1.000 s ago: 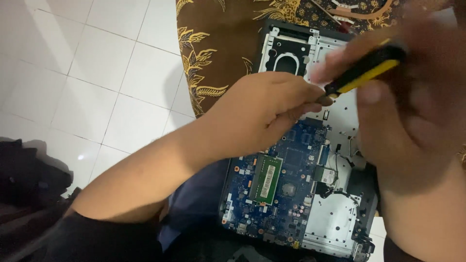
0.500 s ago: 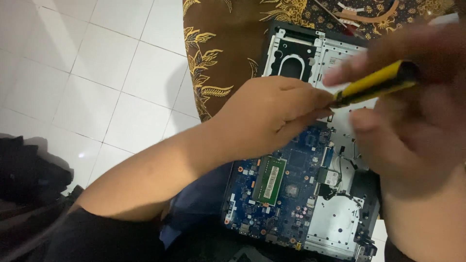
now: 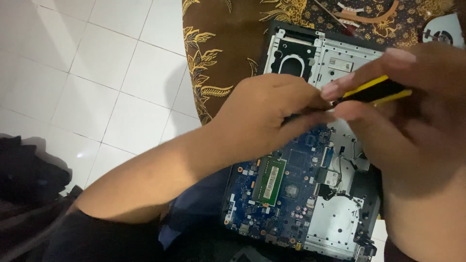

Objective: Installing a heatsink and fan into a laptop chassis, securing it with screws and connecting the power cable.

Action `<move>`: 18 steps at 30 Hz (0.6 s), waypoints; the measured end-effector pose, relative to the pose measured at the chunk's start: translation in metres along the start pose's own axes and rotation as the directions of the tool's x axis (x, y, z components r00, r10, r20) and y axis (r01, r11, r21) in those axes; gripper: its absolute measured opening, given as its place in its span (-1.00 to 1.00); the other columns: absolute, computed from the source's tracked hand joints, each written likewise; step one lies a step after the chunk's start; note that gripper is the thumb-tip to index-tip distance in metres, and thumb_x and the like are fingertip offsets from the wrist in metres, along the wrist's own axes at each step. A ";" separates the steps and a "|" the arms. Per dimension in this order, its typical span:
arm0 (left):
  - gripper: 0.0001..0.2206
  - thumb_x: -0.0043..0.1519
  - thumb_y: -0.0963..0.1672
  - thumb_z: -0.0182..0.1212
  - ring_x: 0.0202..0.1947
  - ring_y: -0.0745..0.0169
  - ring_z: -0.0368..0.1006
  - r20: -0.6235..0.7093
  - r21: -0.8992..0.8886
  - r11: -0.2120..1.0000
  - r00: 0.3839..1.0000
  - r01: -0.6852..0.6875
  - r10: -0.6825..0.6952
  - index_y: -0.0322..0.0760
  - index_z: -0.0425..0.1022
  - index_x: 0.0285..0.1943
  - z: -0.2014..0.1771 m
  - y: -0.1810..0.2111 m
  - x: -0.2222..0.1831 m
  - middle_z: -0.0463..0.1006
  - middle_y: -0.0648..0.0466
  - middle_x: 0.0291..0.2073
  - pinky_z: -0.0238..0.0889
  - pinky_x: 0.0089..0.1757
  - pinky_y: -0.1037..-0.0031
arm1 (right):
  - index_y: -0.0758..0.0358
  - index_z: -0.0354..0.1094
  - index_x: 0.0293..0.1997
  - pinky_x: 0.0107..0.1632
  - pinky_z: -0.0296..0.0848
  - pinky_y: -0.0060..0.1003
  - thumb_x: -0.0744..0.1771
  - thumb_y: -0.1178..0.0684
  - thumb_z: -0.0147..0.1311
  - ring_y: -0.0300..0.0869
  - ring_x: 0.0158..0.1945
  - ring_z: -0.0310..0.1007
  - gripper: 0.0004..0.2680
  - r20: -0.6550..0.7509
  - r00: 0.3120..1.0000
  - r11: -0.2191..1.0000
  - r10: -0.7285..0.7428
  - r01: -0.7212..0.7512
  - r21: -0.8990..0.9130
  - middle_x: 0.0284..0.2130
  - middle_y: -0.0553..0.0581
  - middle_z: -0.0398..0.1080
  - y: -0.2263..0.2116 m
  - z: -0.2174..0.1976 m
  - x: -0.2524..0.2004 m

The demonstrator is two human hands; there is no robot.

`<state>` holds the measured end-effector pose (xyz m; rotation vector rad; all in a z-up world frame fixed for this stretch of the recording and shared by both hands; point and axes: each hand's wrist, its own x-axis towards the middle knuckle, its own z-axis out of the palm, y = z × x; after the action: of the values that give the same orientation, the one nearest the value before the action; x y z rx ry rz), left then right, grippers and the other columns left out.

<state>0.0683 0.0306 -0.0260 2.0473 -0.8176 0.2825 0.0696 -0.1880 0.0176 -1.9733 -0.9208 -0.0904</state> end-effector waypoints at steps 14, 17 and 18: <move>-0.78 0.42 -0.22 0.08 -0.24 -0.17 0.59 0.038 -0.021 0.996 0.996 -0.086 0.086 -0.30 0.35 0.24 0.008 -0.013 -0.008 0.65 -0.08 -0.13 0.41 -0.31 0.12 | 0.06 -0.33 0.67 0.09 0.55 -0.29 0.52 0.18 -0.18 0.02 0.05 0.62 -0.52 0.059 0.983 0.984 -0.171 0.174 -0.036 0.17 0.47 0.44 0.019 -0.008 0.009; -0.84 0.37 -0.12 0.02 -0.34 -0.04 0.48 0.076 -0.022 1.000 0.997 0.017 -0.015 -0.31 0.44 -0.13 0.002 0.004 0.001 0.53 -0.01 -0.35 0.32 -0.35 0.21 | 0.07 -0.13 0.50 0.37 0.67 -0.13 0.53 0.42 0.00 0.15 0.21 0.61 -0.57 -0.028 0.999 0.999 0.032 -0.032 0.020 0.10 0.50 0.34 -0.009 0.003 0.002; -0.84 0.37 -0.12 0.02 -0.34 -0.04 0.48 0.077 -0.022 1.000 0.997 0.019 -0.017 -0.31 0.44 -0.13 0.004 0.000 0.000 0.53 -0.01 -0.35 0.32 -0.35 0.21 | 0.07 -0.13 0.50 0.37 0.67 -0.13 0.53 0.42 0.00 0.15 0.21 0.61 -0.57 -0.028 0.999 0.999 0.033 -0.033 0.022 0.10 0.50 0.34 -0.004 0.003 0.000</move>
<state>0.0675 0.0273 -0.0285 2.0533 -0.8447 0.1849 0.0656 -0.1845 0.0186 -1.9622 -0.8676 -0.0889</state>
